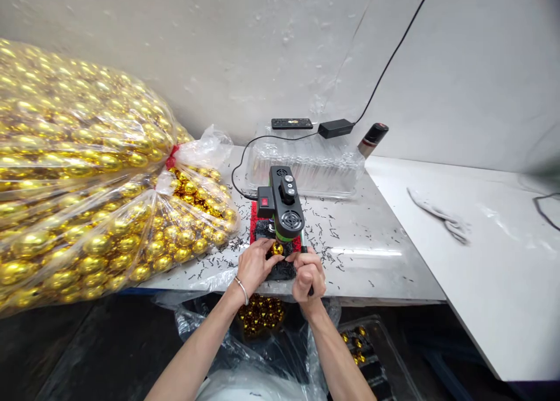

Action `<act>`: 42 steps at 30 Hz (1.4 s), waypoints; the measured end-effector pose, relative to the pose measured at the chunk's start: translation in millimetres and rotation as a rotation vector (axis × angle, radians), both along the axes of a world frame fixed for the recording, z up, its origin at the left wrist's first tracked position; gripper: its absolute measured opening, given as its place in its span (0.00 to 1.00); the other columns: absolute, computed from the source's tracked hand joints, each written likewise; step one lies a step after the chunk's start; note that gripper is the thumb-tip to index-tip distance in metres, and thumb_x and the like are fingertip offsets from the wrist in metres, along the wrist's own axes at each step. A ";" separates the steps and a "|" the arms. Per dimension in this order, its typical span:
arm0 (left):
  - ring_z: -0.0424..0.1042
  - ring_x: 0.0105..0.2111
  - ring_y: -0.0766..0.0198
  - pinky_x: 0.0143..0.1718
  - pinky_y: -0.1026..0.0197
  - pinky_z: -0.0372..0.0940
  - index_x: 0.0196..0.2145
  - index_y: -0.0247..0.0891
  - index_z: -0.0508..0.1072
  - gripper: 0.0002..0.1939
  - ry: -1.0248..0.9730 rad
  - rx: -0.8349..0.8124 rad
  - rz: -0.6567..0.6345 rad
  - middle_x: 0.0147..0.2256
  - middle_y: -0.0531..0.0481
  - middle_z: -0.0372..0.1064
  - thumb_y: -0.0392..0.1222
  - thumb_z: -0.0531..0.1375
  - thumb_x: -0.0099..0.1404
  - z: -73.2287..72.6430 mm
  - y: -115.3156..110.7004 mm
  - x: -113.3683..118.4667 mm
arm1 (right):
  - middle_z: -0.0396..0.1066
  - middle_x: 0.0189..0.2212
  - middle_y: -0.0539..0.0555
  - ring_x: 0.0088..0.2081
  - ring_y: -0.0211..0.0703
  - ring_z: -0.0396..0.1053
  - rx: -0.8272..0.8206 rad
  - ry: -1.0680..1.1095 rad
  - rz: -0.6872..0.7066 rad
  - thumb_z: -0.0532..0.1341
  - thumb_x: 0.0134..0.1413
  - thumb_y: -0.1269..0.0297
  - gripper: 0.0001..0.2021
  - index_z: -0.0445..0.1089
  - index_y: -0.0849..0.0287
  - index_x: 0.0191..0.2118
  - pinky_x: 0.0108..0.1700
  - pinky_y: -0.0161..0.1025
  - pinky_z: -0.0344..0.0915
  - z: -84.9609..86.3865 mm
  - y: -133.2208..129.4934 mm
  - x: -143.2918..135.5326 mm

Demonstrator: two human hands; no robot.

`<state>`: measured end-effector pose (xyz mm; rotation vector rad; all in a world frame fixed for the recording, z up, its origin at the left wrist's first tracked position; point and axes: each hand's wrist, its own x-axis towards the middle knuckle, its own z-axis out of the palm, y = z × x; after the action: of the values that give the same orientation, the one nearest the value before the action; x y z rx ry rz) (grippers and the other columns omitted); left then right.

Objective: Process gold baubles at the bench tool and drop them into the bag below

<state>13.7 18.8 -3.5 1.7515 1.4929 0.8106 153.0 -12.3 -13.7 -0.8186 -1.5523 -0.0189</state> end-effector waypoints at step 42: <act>0.74 0.26 0.68 0.27 0.67 0.67 0.49 0.35 0.71 0.26 -0.986 -0.485 0.208 0.34 0.49 0.72 0.42 0.68 0.52 12.7 -16.6 -14.5 | 0.60 0.23 0.49 0.27 0.36 0.61 -0.126 0.021 -0.014 0.49 0.59 0.75 0.13 0.58 0.58 0.24 0.29 0.36 0.58 68.3 -10.9 -5.1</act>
<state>-0.8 2.2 9.2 0.6492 1.0411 1.0796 147.9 -23.3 54.6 -0.9257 -1.5394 0.0779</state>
